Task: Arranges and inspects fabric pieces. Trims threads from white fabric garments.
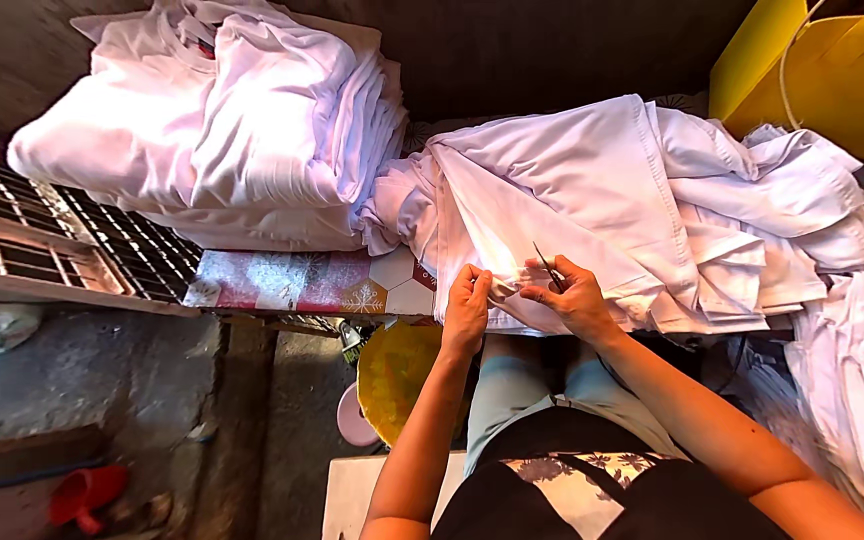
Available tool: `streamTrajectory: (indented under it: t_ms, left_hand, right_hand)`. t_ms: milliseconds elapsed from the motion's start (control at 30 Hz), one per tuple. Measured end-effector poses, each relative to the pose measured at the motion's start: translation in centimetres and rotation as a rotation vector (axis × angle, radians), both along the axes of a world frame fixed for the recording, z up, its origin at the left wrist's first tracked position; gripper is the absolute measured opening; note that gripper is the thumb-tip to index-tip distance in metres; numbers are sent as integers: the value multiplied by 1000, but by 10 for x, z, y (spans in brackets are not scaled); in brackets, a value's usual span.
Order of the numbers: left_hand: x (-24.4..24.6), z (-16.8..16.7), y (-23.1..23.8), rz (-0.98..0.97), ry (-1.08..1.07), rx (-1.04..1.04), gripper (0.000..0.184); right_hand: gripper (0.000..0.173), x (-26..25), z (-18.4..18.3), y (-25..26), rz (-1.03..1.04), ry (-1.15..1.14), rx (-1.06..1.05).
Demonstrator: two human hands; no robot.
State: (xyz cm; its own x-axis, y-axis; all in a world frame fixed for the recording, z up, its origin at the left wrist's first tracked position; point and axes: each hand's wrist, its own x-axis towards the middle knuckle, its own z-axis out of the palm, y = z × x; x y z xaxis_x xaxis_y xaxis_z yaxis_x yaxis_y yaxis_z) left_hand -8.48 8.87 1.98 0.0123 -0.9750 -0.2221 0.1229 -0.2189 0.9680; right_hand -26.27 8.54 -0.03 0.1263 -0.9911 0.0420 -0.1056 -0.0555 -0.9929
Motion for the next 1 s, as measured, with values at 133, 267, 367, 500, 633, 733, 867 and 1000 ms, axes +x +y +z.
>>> streamTrajectory:
  t_ms: [133,267,367,500,633,733,867,1000]
  left_hand:
    - [2,10,0,-71,-48,-62,23]
    - [35,-1,0,-72,-515,-353,16]
    - [43,-39,7,-342,-904,-427,26]
    - [33,-86,18,-557,-1047,-476,23]
    - [42,-90,12,-511,-923,-567,8]
    - [45,-80,11,-478,-837,-462,7]
    - [38,-71,12,-363,-704,-455,11]
    - [28,-64,14,-245,-1034,-534,11]
  right_hand:
    - [7,-33,13,-32,247,137,-21]
    - [29,-153,62,-137,-366,416,-216]
    - [41,-206,94,-166,-732,492,-218]
    - [38,-159,78,-115,-459,521,-232]
    - [28,-111,25,-62,-276,449,-89]
    - [17,-81,5,-31,-143,296,2]
    - [47,-36,-20,-9,136,384,7]
    - [12,-19,-35,-11,203,571,22]
